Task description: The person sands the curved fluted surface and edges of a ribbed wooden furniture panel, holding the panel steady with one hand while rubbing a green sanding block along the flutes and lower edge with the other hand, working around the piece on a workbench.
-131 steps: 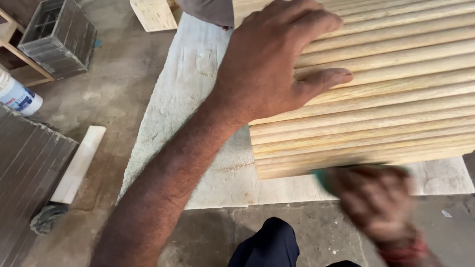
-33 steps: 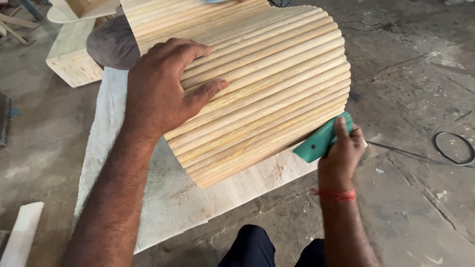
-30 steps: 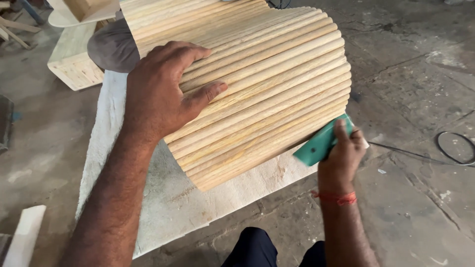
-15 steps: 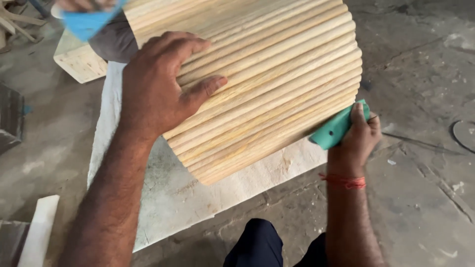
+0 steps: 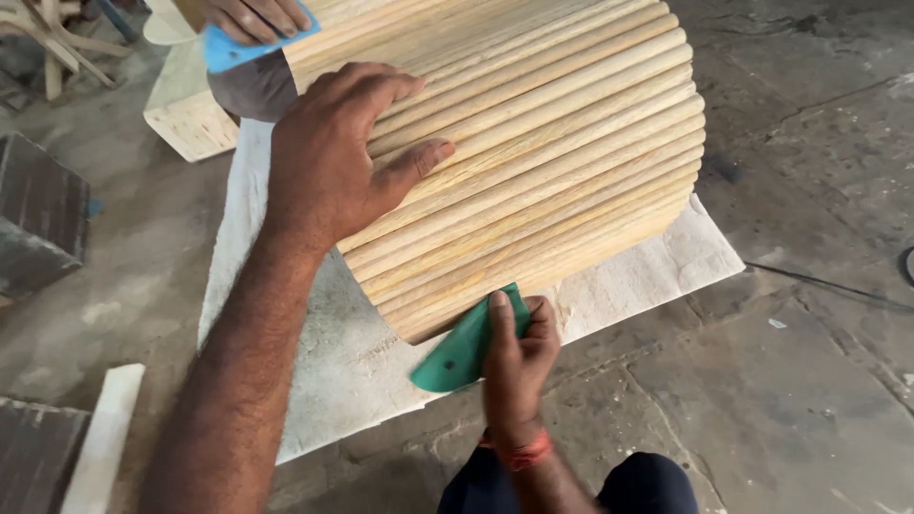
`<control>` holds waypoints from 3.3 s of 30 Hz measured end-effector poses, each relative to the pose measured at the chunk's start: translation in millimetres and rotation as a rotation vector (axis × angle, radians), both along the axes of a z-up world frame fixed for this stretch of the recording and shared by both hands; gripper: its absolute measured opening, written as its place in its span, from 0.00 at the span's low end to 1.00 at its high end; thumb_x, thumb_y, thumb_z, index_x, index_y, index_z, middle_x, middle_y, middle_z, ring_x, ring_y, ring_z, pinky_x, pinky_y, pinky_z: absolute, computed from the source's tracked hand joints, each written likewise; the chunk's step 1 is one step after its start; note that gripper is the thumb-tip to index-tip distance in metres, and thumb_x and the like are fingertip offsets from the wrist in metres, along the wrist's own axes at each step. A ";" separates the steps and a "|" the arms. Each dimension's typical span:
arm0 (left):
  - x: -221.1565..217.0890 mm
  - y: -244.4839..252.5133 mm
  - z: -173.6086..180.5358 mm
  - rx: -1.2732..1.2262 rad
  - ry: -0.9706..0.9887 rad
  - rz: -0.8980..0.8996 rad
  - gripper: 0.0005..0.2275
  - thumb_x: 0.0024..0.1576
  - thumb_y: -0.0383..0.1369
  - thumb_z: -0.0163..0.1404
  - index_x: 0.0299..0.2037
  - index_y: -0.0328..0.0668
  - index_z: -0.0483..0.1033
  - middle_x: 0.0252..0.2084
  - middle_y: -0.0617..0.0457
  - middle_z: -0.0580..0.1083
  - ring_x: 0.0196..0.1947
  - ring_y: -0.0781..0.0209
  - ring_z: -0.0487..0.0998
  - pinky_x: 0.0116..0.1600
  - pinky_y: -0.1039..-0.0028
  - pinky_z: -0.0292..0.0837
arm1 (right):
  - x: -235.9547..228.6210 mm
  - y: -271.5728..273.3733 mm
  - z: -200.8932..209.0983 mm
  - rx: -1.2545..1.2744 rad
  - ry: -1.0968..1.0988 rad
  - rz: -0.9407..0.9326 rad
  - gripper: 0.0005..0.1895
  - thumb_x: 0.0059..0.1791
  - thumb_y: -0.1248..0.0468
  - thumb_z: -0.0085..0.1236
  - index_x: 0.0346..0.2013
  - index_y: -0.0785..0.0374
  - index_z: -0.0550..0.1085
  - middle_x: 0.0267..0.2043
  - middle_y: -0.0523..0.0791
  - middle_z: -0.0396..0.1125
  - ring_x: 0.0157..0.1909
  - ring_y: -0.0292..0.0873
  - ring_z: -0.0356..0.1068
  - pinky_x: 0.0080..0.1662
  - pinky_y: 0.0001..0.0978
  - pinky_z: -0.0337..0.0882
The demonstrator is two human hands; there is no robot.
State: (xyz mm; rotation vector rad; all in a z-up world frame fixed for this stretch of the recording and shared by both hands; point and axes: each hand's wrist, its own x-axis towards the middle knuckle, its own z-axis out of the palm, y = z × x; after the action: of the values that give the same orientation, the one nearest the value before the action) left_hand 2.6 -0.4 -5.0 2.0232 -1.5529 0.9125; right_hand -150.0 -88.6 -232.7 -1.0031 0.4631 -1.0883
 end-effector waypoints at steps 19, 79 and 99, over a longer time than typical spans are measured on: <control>15.9 -0.6 -14.6 -0.051 -0.045 0.027 0.26 0.61 0.54 0.64 0.56 0.40 0.77 0.54 0.51 0.76 0.54 0.51 0.77 0.57 0.56 0.73 | 11.9 103.4 -15.2 -0.086 0.164 0.228 0.06 0.53 0.64 0.60 0.36 0.64 0.73 0.30 0.40 0.67 0.31 0.31 0.61 0.31 0.24 0.62; 27.2 -18.1 -27.5 -0.222 -0.116 0.025 0.28 0.56 0.58 0.62 0.52 0.41 0.74 0.45 0.51 0.76 0.46 0.57 0.79 0.51 0.60 0.77 | -13.0 -58.2 67.3 -2.315 0.023 -0.191 0.15 0.50 0.60 0.57 0.48 0.59 0.84 0.47 0.43 0.74 0.49 0.43 0.69 0.44 0.39 0.68; 19.8 -9.6 -19.0 -0.085 -0.061 0.081 0.27 0.60 0.58 0.60 0.55 0.43 0.75 0.50 0.53 0.75 0.48 0.58 0.78 0.54 0.60 0.77 | -0.5 -53.0 54.0 -2.415 -0.165 -0.105 0.20 0.50 0.57 0.60 0.54 0.61 0.82 0.56 0.48 0.69 0.55 0.48 0.69 0.51 0.45 0.68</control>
State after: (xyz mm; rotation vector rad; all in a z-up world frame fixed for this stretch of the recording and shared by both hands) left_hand 22.4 -10.0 -24.0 2.0280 -1.4471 1.0622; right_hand -150.5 -141.6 -178.7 -2.7941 -1.4647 -1.5139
